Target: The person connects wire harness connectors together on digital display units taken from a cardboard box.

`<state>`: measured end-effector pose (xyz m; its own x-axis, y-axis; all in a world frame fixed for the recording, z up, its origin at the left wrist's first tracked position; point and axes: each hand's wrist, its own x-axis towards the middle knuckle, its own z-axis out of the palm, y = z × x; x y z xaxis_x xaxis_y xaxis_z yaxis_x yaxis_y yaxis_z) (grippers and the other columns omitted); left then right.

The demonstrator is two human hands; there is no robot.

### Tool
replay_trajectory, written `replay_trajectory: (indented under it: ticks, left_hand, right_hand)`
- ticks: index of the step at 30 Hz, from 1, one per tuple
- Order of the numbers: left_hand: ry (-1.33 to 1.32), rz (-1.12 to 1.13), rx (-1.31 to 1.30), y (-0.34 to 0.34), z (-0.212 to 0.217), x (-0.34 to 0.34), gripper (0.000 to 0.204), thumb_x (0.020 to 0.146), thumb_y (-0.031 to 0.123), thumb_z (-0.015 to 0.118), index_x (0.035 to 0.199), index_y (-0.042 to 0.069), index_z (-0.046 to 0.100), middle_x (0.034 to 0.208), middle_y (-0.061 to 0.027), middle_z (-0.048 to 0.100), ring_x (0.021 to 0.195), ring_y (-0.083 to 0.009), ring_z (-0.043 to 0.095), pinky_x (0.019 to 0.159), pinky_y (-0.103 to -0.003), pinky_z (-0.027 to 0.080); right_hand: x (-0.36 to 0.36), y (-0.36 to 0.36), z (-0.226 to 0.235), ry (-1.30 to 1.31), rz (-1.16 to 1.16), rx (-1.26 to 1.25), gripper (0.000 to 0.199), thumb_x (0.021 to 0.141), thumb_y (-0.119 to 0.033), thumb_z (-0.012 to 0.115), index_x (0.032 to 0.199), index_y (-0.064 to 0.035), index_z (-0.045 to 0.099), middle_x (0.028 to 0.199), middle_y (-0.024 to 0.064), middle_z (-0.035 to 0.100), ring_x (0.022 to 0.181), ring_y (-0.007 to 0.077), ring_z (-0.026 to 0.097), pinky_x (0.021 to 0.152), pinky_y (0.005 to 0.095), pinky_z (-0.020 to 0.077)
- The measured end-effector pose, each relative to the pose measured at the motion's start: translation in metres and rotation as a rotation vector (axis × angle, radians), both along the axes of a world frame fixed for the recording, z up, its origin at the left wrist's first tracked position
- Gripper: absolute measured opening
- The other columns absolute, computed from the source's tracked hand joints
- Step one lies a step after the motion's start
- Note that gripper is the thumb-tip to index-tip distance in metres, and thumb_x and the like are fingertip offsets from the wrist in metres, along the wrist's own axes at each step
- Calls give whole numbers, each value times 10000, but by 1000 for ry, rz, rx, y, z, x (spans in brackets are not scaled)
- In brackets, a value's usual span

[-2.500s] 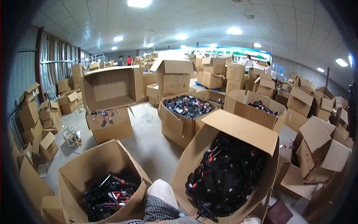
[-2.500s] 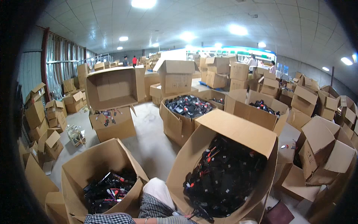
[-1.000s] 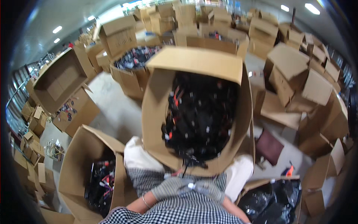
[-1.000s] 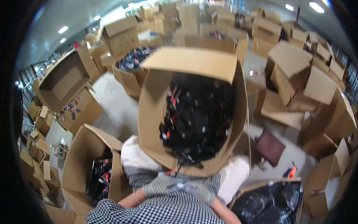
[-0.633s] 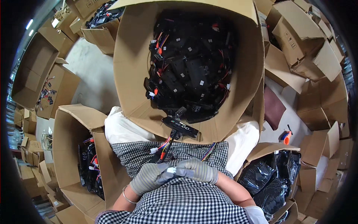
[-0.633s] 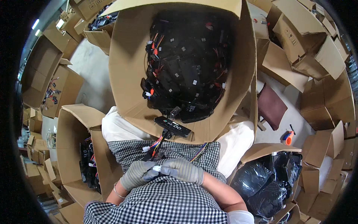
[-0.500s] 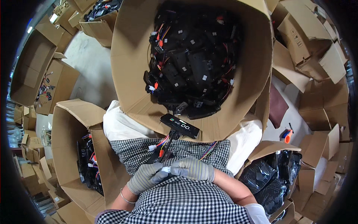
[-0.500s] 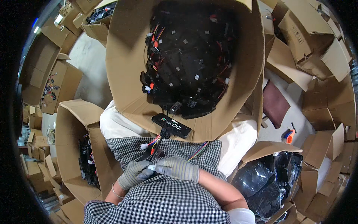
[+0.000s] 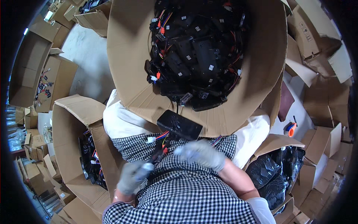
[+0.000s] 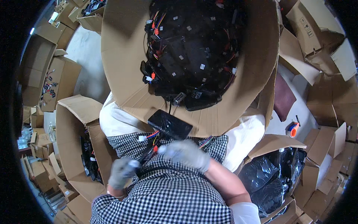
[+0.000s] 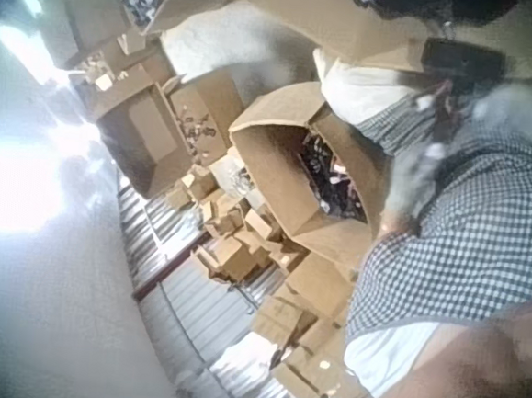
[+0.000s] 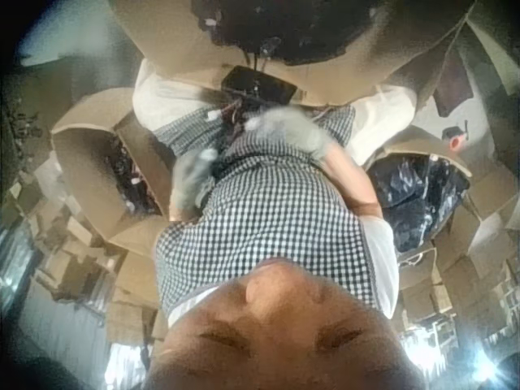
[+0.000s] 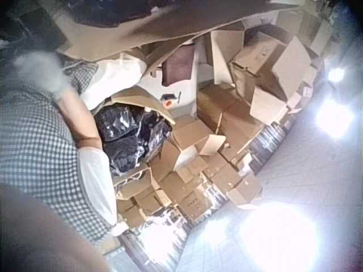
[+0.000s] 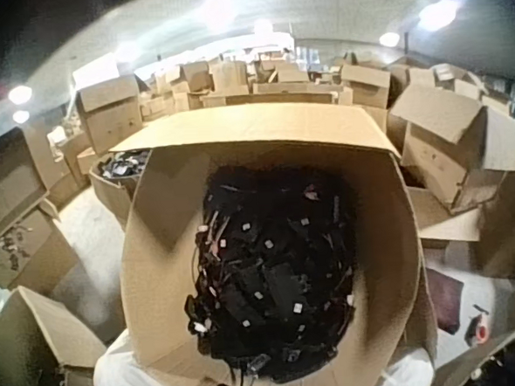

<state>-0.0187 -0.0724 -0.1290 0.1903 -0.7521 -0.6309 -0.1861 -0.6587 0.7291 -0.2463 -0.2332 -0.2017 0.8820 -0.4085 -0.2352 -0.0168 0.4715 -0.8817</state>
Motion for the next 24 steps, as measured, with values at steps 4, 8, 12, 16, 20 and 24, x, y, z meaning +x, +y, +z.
replay_trajectory:
  ticks: [4, 8, 12, 16, 20, 24]
  left_hand:
    - [720, 477, -926, 24, 26, 34, 295, 814, 327, 646, 690, 129, 464, 533, 24, 416, 418, -92, 380, 381, -250, 312]
    - [834, 284, -1137, 20, 59, 51, 268, 820, 301, 638, 753, 113, 460, 553, -11, 463, 414, -98, 402, 394, -254, 337]
    - [855, 385, -1318, 38, 64, 37, 253, 832, 244, 616, 772, 79, 434, 573, -32, 494, 395, -90, 401, 365, -239, 318]
    - [-126, 732, -473, 32, 57, 23, 412, 795, 389, 659, 878, -11, 602, 650, -74, 583, 493, -99, 515, 432, -221, 388]
    - [194, 277, -306, 13, 26, 8, 309, 889, 217, 532, 1043, -41, 605, 782, -81, 655, 559, -98, 548, 502, -201, 407]
    - [291, 351, -543, -22, -24, -26, 537, 941, 356, 449, 1279, -59, 401, 1148, -140, 561, 971, -175, 561, 861, -293, 448]
  right_hand:
    - [-25, -44, -34, 80, -341, -33, 403, 851, -429, 579, 1015, -65, 627, 895, 80, 628, 746, 118, 577, 611, 215, 453]
    - [28, -48, -52, 205, 151, -1020, 208, 881, -231, 499, 937, -116, 665, 1173, 141, 544, 1147, 324, 459, 962, 388, 376]
    - [65, -25, -68, 497, 224, -1230, 186, 857, -235, 524, 892, -102, 648, 1029, 137, 589, 1008, 326, 524, 850, 392, 433]
    - [51, -21, -65, 277, 80, -1229, 178, 848, -214, 545, 818, -49, 606, 843, 117, 589, 816, 297, 560, 725, 407, 454]
    - [32, -14, -30, 190, -243, -683, 159, 864, -167, 514, 846, -46, 615, 774, 116, 550, 735, 298, 551, 665, 383, 447]
    - [36, 5, 7, -72, -133, -932, 237, 897, -251, 500, 856, -61, 636, 784, 103, 565, 732, 260, 563, 682, 347, 454]
